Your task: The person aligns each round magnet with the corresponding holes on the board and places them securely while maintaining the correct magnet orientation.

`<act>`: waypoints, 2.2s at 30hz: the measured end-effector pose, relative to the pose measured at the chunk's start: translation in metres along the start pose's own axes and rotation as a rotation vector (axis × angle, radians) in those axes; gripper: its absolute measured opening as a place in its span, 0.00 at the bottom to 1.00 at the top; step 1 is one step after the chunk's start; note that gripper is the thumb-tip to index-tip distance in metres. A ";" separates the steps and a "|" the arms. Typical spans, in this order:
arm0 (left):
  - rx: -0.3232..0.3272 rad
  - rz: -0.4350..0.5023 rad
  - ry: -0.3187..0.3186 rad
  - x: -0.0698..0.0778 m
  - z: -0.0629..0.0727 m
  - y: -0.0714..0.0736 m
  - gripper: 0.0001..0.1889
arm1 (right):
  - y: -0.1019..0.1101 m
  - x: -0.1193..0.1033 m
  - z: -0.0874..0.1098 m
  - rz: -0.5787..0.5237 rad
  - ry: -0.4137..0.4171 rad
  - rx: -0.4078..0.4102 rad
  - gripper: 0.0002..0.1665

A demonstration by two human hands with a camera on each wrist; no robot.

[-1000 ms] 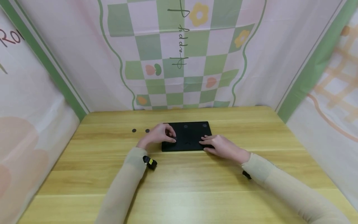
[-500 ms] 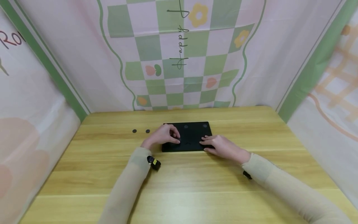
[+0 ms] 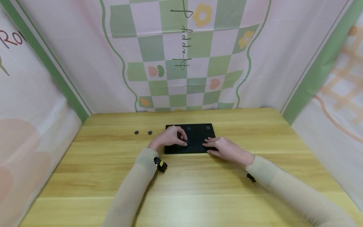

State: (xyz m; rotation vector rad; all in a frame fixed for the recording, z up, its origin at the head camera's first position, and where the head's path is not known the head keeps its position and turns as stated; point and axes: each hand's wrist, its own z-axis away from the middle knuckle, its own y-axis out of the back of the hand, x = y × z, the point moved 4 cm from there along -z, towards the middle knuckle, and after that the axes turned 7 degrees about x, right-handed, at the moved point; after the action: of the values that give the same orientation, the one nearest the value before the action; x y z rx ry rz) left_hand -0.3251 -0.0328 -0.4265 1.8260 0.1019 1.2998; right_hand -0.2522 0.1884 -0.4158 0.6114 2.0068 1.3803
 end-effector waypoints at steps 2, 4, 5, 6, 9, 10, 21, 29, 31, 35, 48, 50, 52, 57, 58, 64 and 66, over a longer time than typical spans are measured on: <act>-0.008 -0.007 0.003 0.001 -0.001 -0.001 0.07 | 0.000 0.000 0.000 0.005 0.002 0.001 0.18; -0.017 -0.011 0.005 0.003 -0.002 -0.002 0.07 | -0.001 0.000 0.000 0.009 0.002 0.001 0.18; -0.021 -0.012 0.007 0.004 -0.003 -0.003 0.07 | -0.001 0.001 0.000 0.009 0.000 0.001 0.18; -0.024 -0.015 0.007 0.004 -0.003 -0.004 0.07 | -0.001 0.001 0.000 0.011 0.001 0.002 0.18; -0.029 -0.028 0.002 0.006 -0.004 -0.005 0.07 | -0.001 0.000 0.000 0.009 0.003 0.004 0.18; -0.030 -0.032 0.001 0.006 -0.004 -0.006 0.07 | 0.000 0.000 0.000 0.007 0.003 0.005 0.18; -0.042 -0.028 -0.003 0.007 -0.011 -0.010 0.07 | 0.001 -0.001 -0.001 0.002 0.007 0.004 0.18; -0.066 -0.042 -0.011 0.005 -0.018 -0.014 0.07 | 0.000 0.000 0.000 0.015 0.010 0.006 0.19; -0.075 -0.042 -0.004 0.005 -0.019 -0.015 0.07 | 0.000 0.000 0.000 0.016 0.008 0.004 0.19; -0.090 -0.043 0.005 0.006 -0.020 -0.017 0.07 | 0.000 -0.001 0.000 0.015 0.004 0.002 0.19; -0.113 -0.095 -0.022 0.011 -0.023 -0.019 0.06 | 0.003 -0.002 -0.001 0.013 0.012 0.006 0.18; -0.112 -0.096 -0.026 0.011 -0.024 -0.020 0.06 | 0.003 -0.002 -0.001 0.015 0.012 0.007 0.18; -0.111 -0.092 -0.024 0.012 -0.024 -0.020 0.06 | 0.002 -0.002 -0.001 0.017 0.013 0.007 0.18; -0.115 -0.084 -0.013 0.012 -0.022 -0.020 0.06 | 0.002 -0.001 0.000 0.020 0.016 0.004 0.18; -0.115 -0.086 -0.013 0.012 -0.022 -0.020 0.06 | 0.001 -0.001 0.000 0.019 0.016 0.003 0.19; -0.123 -0.085 -0.007 0.014 -0.021 -0.020 0.06 | 0.001 -0.001 -0.001 0.012 0.011 0.008 0.18; -0.128 -0.081 -0.001 0.014 -0.020 -0.020 0.06 | 0.001 -0.001 -0.001 0.012 0.011 0.010 0.18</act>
State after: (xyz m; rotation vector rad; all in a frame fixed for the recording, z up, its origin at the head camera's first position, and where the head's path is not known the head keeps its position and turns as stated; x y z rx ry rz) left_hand -0.3270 -0.0013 -0.4279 1.6972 0.0889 1.2209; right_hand -0.2522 0.1879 -0.4143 0.6225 2.0226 1.3847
